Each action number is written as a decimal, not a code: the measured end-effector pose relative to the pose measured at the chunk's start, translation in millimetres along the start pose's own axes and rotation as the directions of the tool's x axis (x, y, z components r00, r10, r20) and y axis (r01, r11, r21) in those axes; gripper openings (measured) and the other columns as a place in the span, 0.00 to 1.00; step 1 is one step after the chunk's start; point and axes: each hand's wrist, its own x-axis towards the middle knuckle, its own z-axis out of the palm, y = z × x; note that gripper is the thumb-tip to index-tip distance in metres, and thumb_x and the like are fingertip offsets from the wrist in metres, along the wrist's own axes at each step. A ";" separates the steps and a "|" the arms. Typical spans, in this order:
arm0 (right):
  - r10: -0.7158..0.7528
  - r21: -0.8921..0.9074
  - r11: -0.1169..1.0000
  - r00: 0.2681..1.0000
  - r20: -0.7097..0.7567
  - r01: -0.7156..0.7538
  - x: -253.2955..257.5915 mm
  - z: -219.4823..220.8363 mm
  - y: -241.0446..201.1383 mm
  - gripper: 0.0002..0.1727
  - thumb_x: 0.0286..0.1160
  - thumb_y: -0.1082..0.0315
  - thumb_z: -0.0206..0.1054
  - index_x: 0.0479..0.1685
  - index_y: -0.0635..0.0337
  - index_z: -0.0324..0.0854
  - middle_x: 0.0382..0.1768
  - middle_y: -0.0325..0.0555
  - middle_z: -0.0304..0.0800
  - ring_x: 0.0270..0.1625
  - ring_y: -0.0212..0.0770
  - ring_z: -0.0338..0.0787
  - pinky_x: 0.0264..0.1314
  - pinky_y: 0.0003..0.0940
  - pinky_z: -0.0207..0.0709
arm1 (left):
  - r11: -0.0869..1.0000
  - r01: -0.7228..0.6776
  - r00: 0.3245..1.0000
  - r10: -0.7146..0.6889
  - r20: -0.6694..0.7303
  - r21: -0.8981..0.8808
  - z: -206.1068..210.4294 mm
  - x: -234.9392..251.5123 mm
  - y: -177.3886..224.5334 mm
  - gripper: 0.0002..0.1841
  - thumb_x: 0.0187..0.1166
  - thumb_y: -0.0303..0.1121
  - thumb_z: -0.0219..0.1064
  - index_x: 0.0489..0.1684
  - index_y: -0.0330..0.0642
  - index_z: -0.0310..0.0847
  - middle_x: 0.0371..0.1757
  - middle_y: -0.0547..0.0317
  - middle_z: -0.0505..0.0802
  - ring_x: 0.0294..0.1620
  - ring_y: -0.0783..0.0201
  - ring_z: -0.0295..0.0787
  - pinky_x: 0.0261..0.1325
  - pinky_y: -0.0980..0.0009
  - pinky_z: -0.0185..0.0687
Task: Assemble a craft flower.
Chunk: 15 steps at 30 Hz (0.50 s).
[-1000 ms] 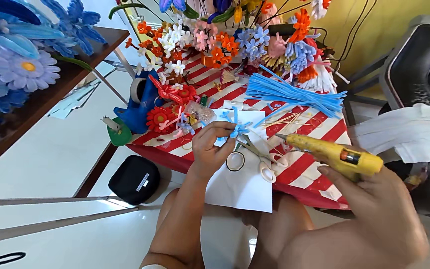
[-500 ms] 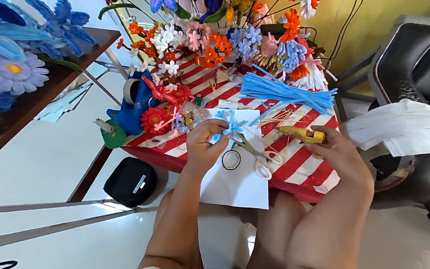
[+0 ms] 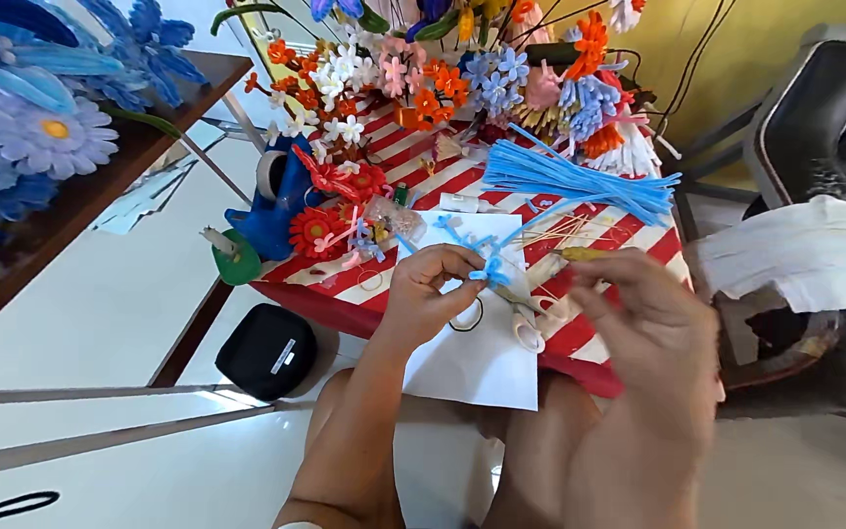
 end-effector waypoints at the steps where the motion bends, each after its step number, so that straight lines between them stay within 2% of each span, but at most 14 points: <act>1: 0.009 0.028 1.000 0.999 0.048 -0.011 -0.2 11.1 -3.6 0.09 0.79 0.63 0.70 0.52 0.54 0.88 0.47 0.32 0.91 0.52 0.24 0.87 0.60 0.24 0.83 | 1.000 -0.006 1.000 0.006 0.008 0.000 -0.2 -0.8 0.8 0.07 0.70 0.20 0.75 0.37 0.44 0.89 0.47 0.68 0.95 0.46 0.77 0.91 0.51 0.76 0.90; 4: 0.037 0.047 0.998 0.992 0.123 -0.043 2.3 33.5 -12.8 0.15 0.76 0.66 0.70 0.57 0.63 0.86 0.47 0.39 0.89 0.53 0.23 0.86 0.61 0.20 0.81 | 1.000 -0.026 1.000 0.026 0.015 -0.007 -1.2 -3.1 3.5 0.07 0.71 0.21 0.75 0.38 0.45 0.89 0.48 0.68 0.95 0.47 0.77 0.92 0.52 0.75 0.90; 7: 0.053 0.035 0.998 0.987 0.155 -0.059 4.6 41.9 -17.1 0.16 0.75 0.68 0.68 0.59 0.65 0.86 0.45 0.40 0.88 0.51 0.23 0.86 0.59 0.18 0.81 | 0.998 -0.059 0.998 0.058 0.028 0.020 -2.9 -5.5 8.2 0.06 0.71 0.21 0.74 0.38 0.43 0.89 0.48 0.68 0.95 0.49 0.77 0.92 0.54 0.75 0.90; 15: 0.014 0.095 0.995 0.984 0.176 -0.031 6.9 54.6 -23.4 0.09 0.74 0.72 0.66 0.48 0.64 0.86 0.43 0.38 0.90 0.49 0.24 0.88 0.58 0.20 0.83 | 0.988 -0.126 0.990 0.120 0.071 0.092 -12.3 -10.1 16.4 0.04 0.72 0.21 0.74 0.38 0.41 0.88 0.49 0.65 0.94 0.50 0.77 0.91 0.55 0.76 0.90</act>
